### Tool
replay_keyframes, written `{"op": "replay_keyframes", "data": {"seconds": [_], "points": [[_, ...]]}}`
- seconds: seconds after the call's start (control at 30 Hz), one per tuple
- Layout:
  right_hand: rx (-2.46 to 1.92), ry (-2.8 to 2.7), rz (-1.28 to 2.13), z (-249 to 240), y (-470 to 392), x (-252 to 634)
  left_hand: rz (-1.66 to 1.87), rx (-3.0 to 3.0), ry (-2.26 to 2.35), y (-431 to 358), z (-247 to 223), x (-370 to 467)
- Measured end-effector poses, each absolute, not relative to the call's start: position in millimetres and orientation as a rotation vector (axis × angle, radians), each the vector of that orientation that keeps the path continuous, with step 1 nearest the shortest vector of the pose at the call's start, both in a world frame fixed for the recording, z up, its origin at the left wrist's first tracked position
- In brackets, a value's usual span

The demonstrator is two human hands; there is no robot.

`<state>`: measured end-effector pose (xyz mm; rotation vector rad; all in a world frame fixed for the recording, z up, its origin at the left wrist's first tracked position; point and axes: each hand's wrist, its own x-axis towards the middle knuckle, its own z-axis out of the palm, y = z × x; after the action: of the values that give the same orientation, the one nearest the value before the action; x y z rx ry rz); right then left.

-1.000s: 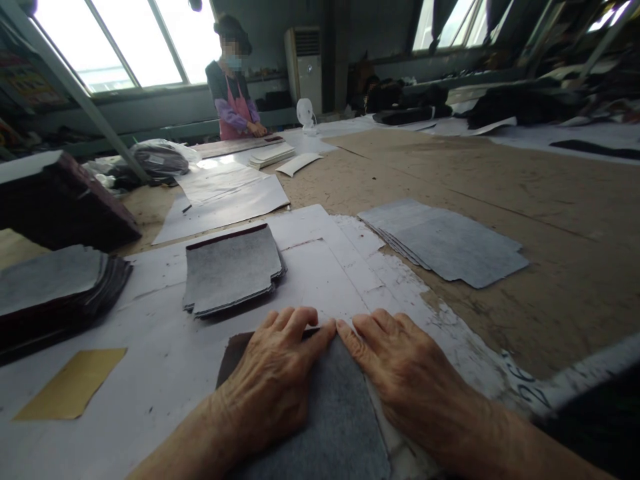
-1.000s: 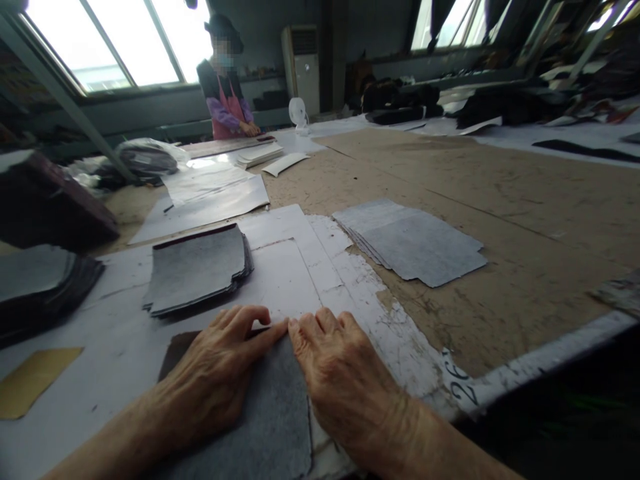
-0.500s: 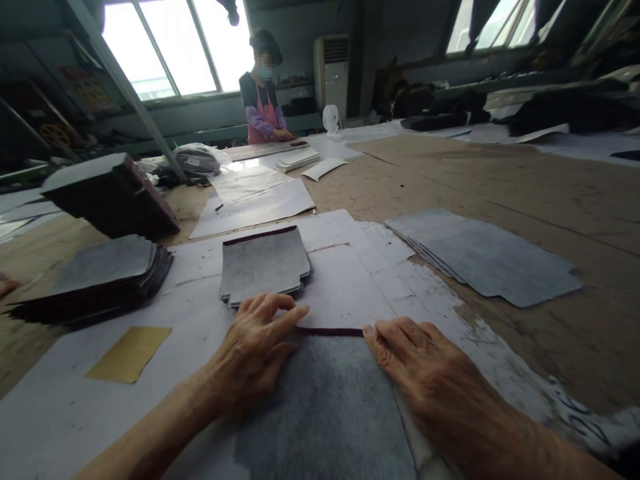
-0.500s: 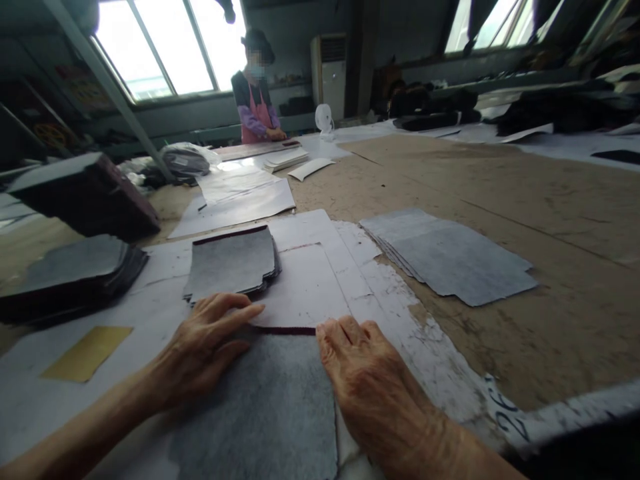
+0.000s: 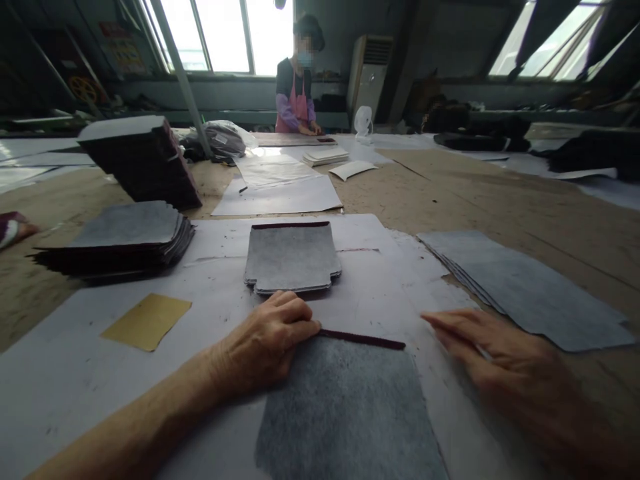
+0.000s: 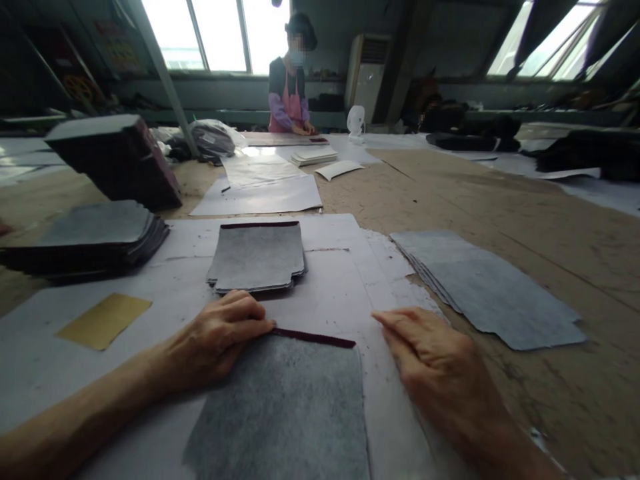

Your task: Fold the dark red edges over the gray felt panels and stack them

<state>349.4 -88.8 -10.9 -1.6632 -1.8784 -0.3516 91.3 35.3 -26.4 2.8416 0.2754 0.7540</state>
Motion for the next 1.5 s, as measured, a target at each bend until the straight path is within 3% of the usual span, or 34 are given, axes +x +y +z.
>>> {"op": "replay_keyframes", "data": {"seconds": [0.23, 0.7, 0.9, 1.2, 1.37, 1.5], "points": [[-1.396, -2.144, -0.117, -26, -55, 271, 0.575, 2.932, 0.256, 33, -27, 89], [-1.296, -2.412, -0.445, -28, -57, 269, 0.573, 2.94, 0.208, 48, -22, 67], [-1.424, -2.127, -0.06, -21, -45, 274, 0.54, 2.986, 0.168, 45, -19, 71], [-1.177, -2.308, -0.25, -34, -45, 242, 0.516, 2.962, 0.154, 49, -16, 71], [-1.144, -2.251, -0.046, -38, -42, 250, 0.824, 2.666, 0.312, 48, -2, 62], [-1.139, -2.184, 0.126, -38, -37, 252, 0.704, 2.687, 0.484, 14, -6, 59]]}}
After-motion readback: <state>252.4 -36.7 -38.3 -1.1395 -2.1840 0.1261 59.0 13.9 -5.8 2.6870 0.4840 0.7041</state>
